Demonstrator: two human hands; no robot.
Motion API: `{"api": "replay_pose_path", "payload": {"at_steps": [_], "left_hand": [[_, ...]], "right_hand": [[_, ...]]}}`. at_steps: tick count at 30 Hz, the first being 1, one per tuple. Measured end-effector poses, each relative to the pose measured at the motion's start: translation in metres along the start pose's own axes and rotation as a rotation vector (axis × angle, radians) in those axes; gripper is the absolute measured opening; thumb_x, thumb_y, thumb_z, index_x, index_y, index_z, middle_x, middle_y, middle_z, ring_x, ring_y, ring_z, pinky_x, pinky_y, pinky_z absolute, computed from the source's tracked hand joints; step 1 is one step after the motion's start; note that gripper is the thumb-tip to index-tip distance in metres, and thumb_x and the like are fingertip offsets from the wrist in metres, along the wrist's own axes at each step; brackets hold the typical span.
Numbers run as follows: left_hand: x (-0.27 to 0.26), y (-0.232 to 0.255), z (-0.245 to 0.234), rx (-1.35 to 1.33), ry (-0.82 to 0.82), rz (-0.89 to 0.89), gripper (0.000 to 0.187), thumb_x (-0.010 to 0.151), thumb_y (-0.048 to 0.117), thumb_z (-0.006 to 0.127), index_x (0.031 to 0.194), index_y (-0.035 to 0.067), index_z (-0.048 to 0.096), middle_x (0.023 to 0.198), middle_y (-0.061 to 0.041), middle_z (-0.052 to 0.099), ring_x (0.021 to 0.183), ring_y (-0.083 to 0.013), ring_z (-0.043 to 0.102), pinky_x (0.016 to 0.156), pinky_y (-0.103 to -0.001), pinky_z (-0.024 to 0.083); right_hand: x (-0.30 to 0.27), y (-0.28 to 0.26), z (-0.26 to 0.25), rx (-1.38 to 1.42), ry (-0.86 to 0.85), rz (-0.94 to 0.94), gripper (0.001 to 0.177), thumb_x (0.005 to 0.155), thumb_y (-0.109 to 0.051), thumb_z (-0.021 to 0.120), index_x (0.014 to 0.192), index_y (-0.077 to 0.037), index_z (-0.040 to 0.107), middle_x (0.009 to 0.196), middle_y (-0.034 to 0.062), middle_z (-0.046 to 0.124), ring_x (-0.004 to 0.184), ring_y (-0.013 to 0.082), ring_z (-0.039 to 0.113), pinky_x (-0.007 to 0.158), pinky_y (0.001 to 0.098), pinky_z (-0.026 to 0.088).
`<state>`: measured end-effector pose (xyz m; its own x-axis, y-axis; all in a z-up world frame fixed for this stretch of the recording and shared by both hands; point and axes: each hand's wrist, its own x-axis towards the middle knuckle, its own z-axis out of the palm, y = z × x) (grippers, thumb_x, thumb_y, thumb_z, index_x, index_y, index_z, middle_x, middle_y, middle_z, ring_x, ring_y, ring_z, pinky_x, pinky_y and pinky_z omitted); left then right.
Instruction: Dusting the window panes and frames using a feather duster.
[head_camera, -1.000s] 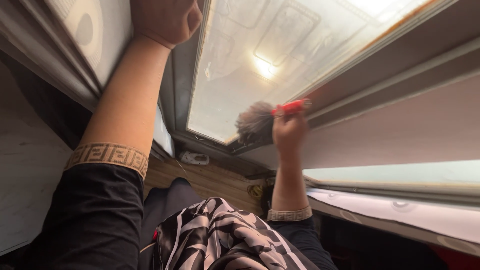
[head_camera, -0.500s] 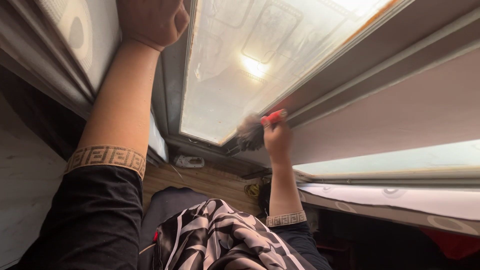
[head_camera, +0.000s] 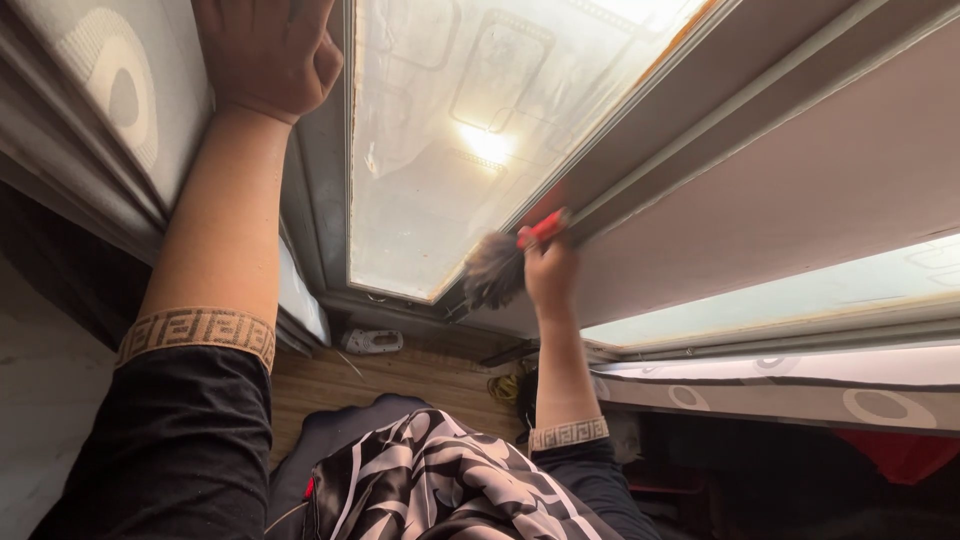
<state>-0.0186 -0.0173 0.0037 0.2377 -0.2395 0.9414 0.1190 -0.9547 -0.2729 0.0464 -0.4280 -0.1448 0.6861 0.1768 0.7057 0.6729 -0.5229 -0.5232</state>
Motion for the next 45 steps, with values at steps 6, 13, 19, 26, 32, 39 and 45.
{"api": "replay_pose_path", "payload": {"at_steps": [6, 13, 19, 26, 32, 39, 45], "left_hand": [[-0.006, -0.002, 0.005, -0.005, -0.025, -0.001, 0.054, 0.091, 0.008, 0.054, 0.144, 0.015, 0.056, 0.129, -0.017, 0.058, 0.124, -0.0392, 0.052, 0.104, -0.060, 0.039], [0.003, -0.001, -0.002, -0.025, -0.050, -0.010, 0.061, 0.091, 0.009, 0.056, 0.152, 0.013, 0.056, 0.144, -0.020, 0.055, 0.129, -0.0446, 0.049, 0.108, -0.068, 0.036], [-0.011, -0.007, 0.014, -0.008, -0.068, -0.010, 0.052, 0.093, 0.012, 0.053, 0.145, 0.010, 0.053, 0.156, -0.020, 0.048, 0.143, -0.0461, 0.039, 0.122, -0.070, 0.029], [-0.001, -0.002, 0.005, -0.091, -0.112, -0.034, 0.055, 0.097, 0.007, 0.050, 0.151, 0.008, 0.061, 0.154, -0.023, 0.049, 0.140, -0.0492, 0.041, 0.114, -0.073, 0.030], [-0.018, -0.013, 0.028, 0.047, 0.046, 0.050, 0.059, 0.103, 0.011, 0.046, 0.162, 0.014, 0.043, 0.170, -0.016, 0.042, 0.153, -0.0472, 0.034, 0.125, -0.070, 0.030], [-0.020, -0.013, 0.033, 0.019, 0.010, 0.021, 0.065, 0.103, 0.020, 0.040, 0.167, 0.019, 0.035, 0.172, -0.016, 0.038, 0.155, -0.0472, 0.033, 0.123, -0.069, 0.030], [-0.017, -0.009, 0.028, 0.056, -0.036, -0.010, 0.063, 0.108, 0.019, 0.040, 0.171, 0.023, 0.033, 0.172, -0.017, 0.036, 0.155, -0.0484, 0.031, 0.122, -0.070, 0.030]], "right_hand": [[-0.052, 0.013, 0.012, 0.624, -0.407, 0.652, 0.032, 0.097, -0.020, 0.074, 0.124, -0.006, 0.063, 0.097, 0.0126, 0.069, 0.067, 0.0240, 0.059, 0.058, 0.0414, 0.053], [-0.053, -0.045, -0.035, 1.401, -1.227, 0.857, 0.082, 0.071, -0.073, 0.072, 0.123, -0.010, 0.063, 0.111, 0.0159, 0.074, 0.105, 0.0295, 0.075, 0.074, 0.0430, 0.065], [-0.109, 0.047, -0.039, 0.787, -1.428, 0.766, 0.034, 0.100, -0.025, 0.081, 0.114, 0.002, 0.065, 0.105, 0.0224, 0.068, 0.092, 0.0269, 0.065, 0.065, 0.0331, 0.046], [-0.116, 0.061, -0.063, 0.099, -1.093, 0.622, 0.069, 0.088, -0.005, 0.071, 0.148, -0.028, 0.047, 0.109, 0.0122, 0.073, 0.105, 0.0238, 0.066, 0.094, 0.0341, 0.050], [-0.134, 0.098, -0.078, -0.219, -0.720, 0.397, 0.051, 0.090, -0.015, 0.077, 0.138, -0.025, 0.063, 0.114, 0.0147, 0.075, 0.102, 0.0329, 0.071, 0.087, 0.0437, 0.055], [-0.167, 0.137, -0.044, -0.037, -0.317, 0.480, 0.041, 0.100, -0.031, 0.067, 0.138, -0.018, 0.060, 0.106, 0.0108, 0.075, 0.095, 0.0228, 0.073, 0.081, 0.0359, 0.057], [-0.216, 0.167, 0.046, 0.166, -0.447, 0.428, 0.045, 0.099, -0.028, 0.067, 0.137, -0.008, 0.055, 0.112, 0.0104, 0.073, 0.099, 0.0202, 0.070, 0.085, 0.0323, 0.054]]}}
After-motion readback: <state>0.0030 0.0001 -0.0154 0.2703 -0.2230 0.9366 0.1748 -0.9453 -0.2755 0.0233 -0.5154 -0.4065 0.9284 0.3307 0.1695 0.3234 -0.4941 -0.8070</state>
